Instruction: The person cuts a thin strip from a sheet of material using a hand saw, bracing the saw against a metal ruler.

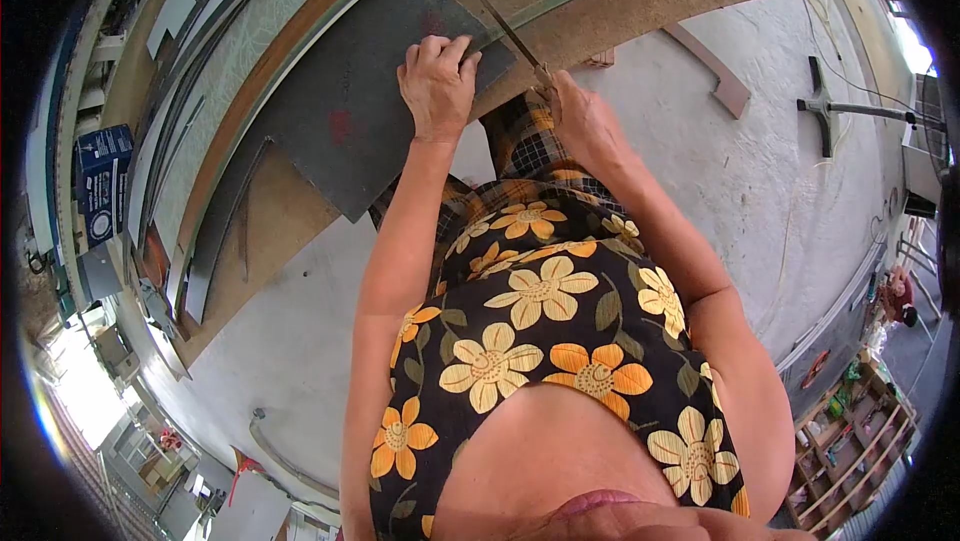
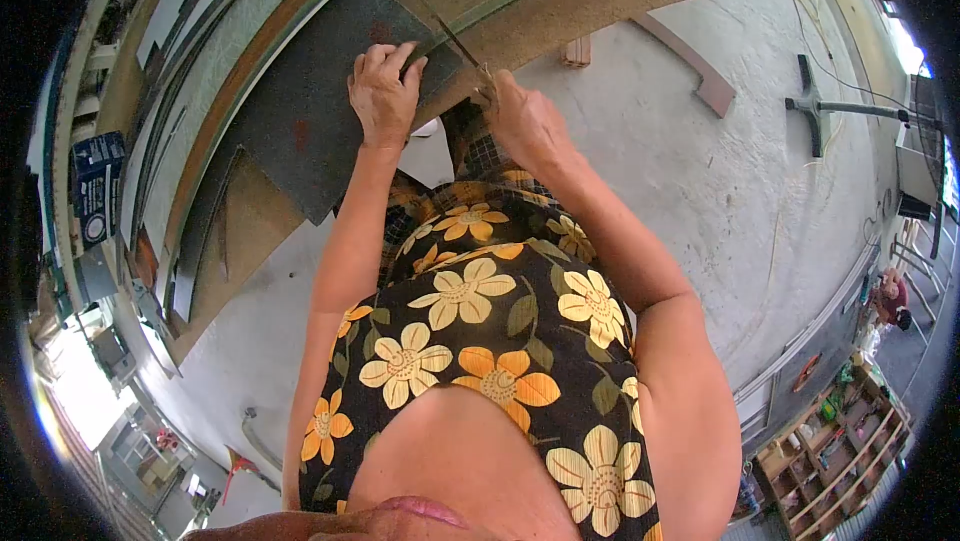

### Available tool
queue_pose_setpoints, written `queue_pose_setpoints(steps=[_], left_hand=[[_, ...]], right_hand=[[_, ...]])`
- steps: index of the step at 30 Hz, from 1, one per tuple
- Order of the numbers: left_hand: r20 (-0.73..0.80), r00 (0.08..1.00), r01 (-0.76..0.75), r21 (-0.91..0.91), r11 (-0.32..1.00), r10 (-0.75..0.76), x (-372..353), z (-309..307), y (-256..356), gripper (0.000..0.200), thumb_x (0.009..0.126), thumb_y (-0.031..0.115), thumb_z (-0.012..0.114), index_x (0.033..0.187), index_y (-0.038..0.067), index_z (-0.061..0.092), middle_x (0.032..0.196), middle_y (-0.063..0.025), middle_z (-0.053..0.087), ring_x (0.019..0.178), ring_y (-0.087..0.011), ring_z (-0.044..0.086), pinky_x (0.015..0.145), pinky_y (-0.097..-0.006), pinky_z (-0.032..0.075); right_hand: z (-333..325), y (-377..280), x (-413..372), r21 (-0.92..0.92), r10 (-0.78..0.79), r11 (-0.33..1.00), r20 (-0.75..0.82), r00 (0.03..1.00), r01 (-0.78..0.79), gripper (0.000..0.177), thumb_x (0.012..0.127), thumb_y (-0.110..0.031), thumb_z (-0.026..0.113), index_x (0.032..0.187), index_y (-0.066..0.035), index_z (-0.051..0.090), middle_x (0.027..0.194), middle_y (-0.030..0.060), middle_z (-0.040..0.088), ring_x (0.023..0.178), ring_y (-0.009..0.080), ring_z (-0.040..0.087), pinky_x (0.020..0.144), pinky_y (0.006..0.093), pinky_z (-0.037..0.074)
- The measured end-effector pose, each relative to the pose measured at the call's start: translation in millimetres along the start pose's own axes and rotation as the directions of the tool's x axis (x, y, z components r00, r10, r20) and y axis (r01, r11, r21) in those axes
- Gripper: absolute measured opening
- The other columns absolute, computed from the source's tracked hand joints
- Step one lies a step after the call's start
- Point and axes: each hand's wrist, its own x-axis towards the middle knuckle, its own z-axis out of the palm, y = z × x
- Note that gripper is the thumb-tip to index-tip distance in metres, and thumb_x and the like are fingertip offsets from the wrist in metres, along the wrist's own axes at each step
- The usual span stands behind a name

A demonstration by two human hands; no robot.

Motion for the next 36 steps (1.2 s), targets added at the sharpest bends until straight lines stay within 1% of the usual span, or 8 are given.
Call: queue_pose_setpoints(steps=[7, 13, 16, 18, 22, 25, 31, 36], left_hand=[[-0.006, 1.000, 0.008, -0.037, 0.999, -0.008, -1.1, -1.8, 0.6, 0.023, 0.078, 0.023, 0.077, 0.100, 0.015, 0.073, 0.093, -0.0014, 0.060, 0.091, -0.0245, 0.058, 0.079, -0.0416, 0.050], [0.001, 1.000, 0.006, -0.056, 0.998, -0.005, -0.4, 0.9, -1.4, 0.027, 0.076, 0.022, 0.078, 0.102, 0.018, 0.072, 0.092, 0.0003, 0.058, 0.091, -0.0227, 0.057, 0.077, -0.0421, 0.046], [0.037, 0.999, 0.003, -0.031, 0.999, -0.002, 5.2, -4.8, 1.9, 0.029, 0.075, 0.021, 0.078, 0.103, 0.018, 0.072, 0.092, -0.0003, 0.058, 0.091, -0.0229, 0.057, 0.077, -0.0424, 0.046], [0.066, 0.998, 0.004, -0.018, 1.000, -0.003, 8.3, -8.9, 7.3, 0.030, 0.075, 0.020, 0.079, 0.104, 0.018, 0.071, 0.091, -0.0009, 0.058, 0.091, -0.0231, 0.057, 0.076, -0.0429, 0.046], [0.000, 1.000, -0.016, -0.048, 0.999, 0.016, 10.2, -0.7, 14.8, 0.029, 0.075, 0.020, 0.079, 0.103, 0.017, 0.071, 0.090, -0.0016, 0.058, 0.090, -0.0229, 0.057, 0.075, -0.0423, 0.046], [-0.021, 0.999, -0.031, -0.057, 0.998, 0.030, 10.6, 5.0, 15.5, 0.027, 0.075, 0.019, 0.079, 0.101, 0.017, 0.072, 0.089, -0.0009, 0.057, 0.089, -0.0228, 0.057, 0.075, -0.0412, 0.046], [-0.070, 0.996, -0.067, -0.077, 0.995, 0.062, 9.1, 9.1, 14.0, 0.025, 0.073, 0.017, 0.078, 0.098, 0.017, 0.072, 0.090, 0.0012, 0.059, 0.088, -0.0226, 0.057, 0.074, -0.0407, 0.045], [-0.063, 0.997, -0.051, -0.089, 0.995, 0.045, 8.7, 8.6, 14.5, 0.025, 0.073, 0.016, 0.077, 0.097, 0.018, 0.072, 0.091, 0.0017, 0.061, 0.090, -0.0224, 0.057, 0.074, -0.0412, 0.045]], right_hand=[[-1.1, -2.8, -0.8, -0.027, 0.018, 0.999, 0.033, 0.999, -0.018, 0.016, 0.089, -0.011, 0.053, 0.097, 0.001, 0.046, 0.076, 0.0314, 0.060, 0.076, 0.0519, 0.058, 0.064, 0.0559, 0.043], [-4.2, -3.3, -6.1, 0.041, -0.018, 0.999, 0.019, 1.000, 0.017, 0.021, 0.090, -0.015, 0.055, 0.102, 0.000, 0.047, 0.078, 0.0307, 0.061, 0.079, 0.0508, 0.059, 0.065, 0.0556, 0.044], [-4.9, -7.3, -7.2, 0.024, -0.007, 1.000, 0.006, 1.000, 0.007, 0.010, 0.093, -0.009, 0.047, 0.098, 0.000, 0.046, 0.076, 0.0302, 0.058, 0.075, 0.0493, 0.058, 0.064, 0.0523, 0.043], [-3.6, -5.6, -6.3, 0.031, 0.001, 1.000, 0.017, 1.000, -0.002, 0.011, 0.093, -0.009, 0.047, 0.100, 0.000, 0.047, 0.077, 0.0306, 0.059, 0.077, 0.0493, 0.059, 0.065, 0.0530, 0.044], [-0.6, -3.2, -4.7, 0.003, 0.002, 1.000, 0.017, 1.000, -0.002, 0.021, 0.091, -0.016, 0.053, 0.102, 0.000, 0.046, 0.079, 0.0314, 0.061, 0.080, 0.0504, 0.059, 0.065, 0.0559, 0.045], [-1.0, -2.3, -5.0, -0.012, -0.002, 1.000, 0.031, 1.000, 0.002, 0.021, 0.091, -0.017, 0.053, 0.102, -0.001, 0.046, 0.079, 0.0316, 0.061, 0.080, 0.0503, 0.059, 0.066, 0.0567, 0.044], [-6.2, -16.2, 9.6, -0.098, 0.087, 0.992, 0.079, 0.993, -0.080, 0.017, 0.090, -0.013, 0.049, 0.101, 0.000, 0.046, 0.081, 0.0310, 0.062, 0.081, 0.0506, 0.060, 0.066, 0.0570, 0.044], [10.4, -15.4, 49.1, -0.093, -0.055, 0.994, -0.033, 0.998, 0.052, 0.014, 0.090, -0.010, 0.046, 0.102, -0.003, 0.046, 0.079, 0.0313, 0.062, 0.080, 0.0518, 0.059, 0.065, 0.0574, 0.044]])
